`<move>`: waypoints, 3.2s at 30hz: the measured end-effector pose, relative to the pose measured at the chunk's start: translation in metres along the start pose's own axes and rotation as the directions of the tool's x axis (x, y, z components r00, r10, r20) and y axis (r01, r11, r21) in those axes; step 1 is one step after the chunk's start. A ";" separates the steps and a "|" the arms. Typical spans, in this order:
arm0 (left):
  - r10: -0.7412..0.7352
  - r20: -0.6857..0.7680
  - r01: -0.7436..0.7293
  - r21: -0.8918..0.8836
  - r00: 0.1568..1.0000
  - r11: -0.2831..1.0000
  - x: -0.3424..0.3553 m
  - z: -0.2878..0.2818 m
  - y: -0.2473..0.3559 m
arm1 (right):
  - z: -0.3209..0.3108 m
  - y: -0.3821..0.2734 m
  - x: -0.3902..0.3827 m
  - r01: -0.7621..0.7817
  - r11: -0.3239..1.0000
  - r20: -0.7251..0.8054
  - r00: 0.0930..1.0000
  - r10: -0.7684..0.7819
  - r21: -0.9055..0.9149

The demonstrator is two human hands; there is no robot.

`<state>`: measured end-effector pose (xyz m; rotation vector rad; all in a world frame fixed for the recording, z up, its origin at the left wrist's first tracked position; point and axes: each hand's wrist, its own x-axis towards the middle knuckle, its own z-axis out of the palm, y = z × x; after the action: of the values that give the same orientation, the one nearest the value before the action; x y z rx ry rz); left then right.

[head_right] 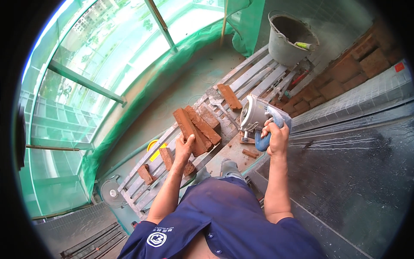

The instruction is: The person applies mortar to a brick column using a trowel, walks over to a stack of bricks on a metal stand, and uses a handheld power saw to cut a brick into a smaller piece.

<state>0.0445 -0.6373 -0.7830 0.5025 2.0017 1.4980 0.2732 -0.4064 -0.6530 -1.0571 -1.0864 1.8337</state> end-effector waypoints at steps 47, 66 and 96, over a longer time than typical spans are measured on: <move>0.163 -0.136 -0.143 0.147 0.977 0.979 -0.011 -0.005 -0.022 | 0.187 0.077 0.076 -0.078 0.986 0.621 0.768 0.156 -0.150; 0.144 -0.134 -0.144 0.015 0.980 0.990 -0.004 0.000 -0.042 | 0.184 0.066 0.059 -0.057 0.948 0.561 0.795 0.233 -0.313; 0.099 0.049 -0.043 -0.649 0.994 0.759 0.001 0.003 -0.048 | 0.141 0.057 -0.017 0.075 0.912 0.534 0.829 0.168 -0.403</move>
<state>0.0480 -0.6492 -0.8297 0.3299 1.2739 2.0467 0.1422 -0.4842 -0.6579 -0.7721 -1.8787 2.0717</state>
